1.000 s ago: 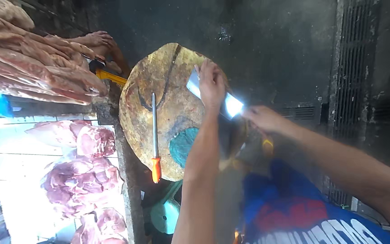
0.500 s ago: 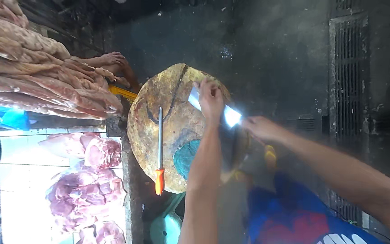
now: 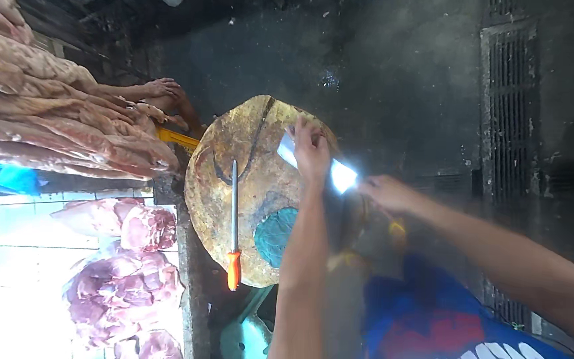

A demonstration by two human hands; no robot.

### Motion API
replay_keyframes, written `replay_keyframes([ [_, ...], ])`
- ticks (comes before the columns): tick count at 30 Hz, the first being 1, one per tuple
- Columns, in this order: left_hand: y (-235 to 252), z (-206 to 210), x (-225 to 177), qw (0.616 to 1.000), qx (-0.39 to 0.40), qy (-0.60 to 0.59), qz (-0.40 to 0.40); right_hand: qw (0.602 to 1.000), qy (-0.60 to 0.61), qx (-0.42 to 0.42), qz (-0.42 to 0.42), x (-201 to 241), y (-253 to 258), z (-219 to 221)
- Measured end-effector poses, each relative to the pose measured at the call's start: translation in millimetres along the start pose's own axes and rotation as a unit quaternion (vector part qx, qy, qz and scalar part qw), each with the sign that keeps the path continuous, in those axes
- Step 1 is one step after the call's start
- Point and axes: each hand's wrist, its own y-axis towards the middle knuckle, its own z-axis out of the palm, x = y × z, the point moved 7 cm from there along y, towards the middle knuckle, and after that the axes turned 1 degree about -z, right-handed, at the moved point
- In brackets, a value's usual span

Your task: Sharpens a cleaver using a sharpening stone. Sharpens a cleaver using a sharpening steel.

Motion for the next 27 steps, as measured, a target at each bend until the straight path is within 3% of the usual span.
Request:
replay_keyframes([
  [2,-44,2,-32,0.998,0.06,-0.001,-0.02,0.999,-0.008,0.041,0.02,-40,-37,3],
  [4,-120,8,-70,0.992,0.121,0.004,-0.046,0.994,-0.023,0.08,0.069,-94,-93,7],
  [6,-166,11,-89,0.994,0.091,0.002,-0.053,0.99,-0.042,0.092,0.094,-119,-124,8],
  [8,-152,9,-74,0.995,0.089,0.017,-0.04,0.992,-0.061,0.079,0.081,-97,-107,8],
  [12,-21,8,-3,0.999,0.03,0.042,-0.006,0.999,-0.053,-0.006,0.013,-3,-11,-3],
  [14,5,6,0,1.0,0.004,0.024,-0.007,0.999,-0.021,-0.036,-0.01,3,2,-2],
  [16,-26,8,-29,0.999,0.044,0.01,-0.007,1.0,-0.008,-0.002,-0.008,-28,-27,0],
  [18,-107,17,-76,0.989,0.143,0.02,-0.011,0.998,-0.005,0.058,0.037,-92,-83,0],
  [21,-180,36,-118,0.989,0.138,0.035,-0.028,0.99,-0.002,0.093,0.106,-139,-146,-7],
  [23,-162,40,-111,0.988,0.15,0.026,-0.012,0.992,0.009,0.069,0.102,-118,-143,-6],
  [25,-119,43,-91,0.993,0.113,0.004,0.023,0.996,0.024,0.03,0.077,-88,-117,-7],
  [27,-100,40,-86,0.995,0.096,-0.011,0.025,0.997,0.036,0.021,0.069,-87,-104,-7],
])
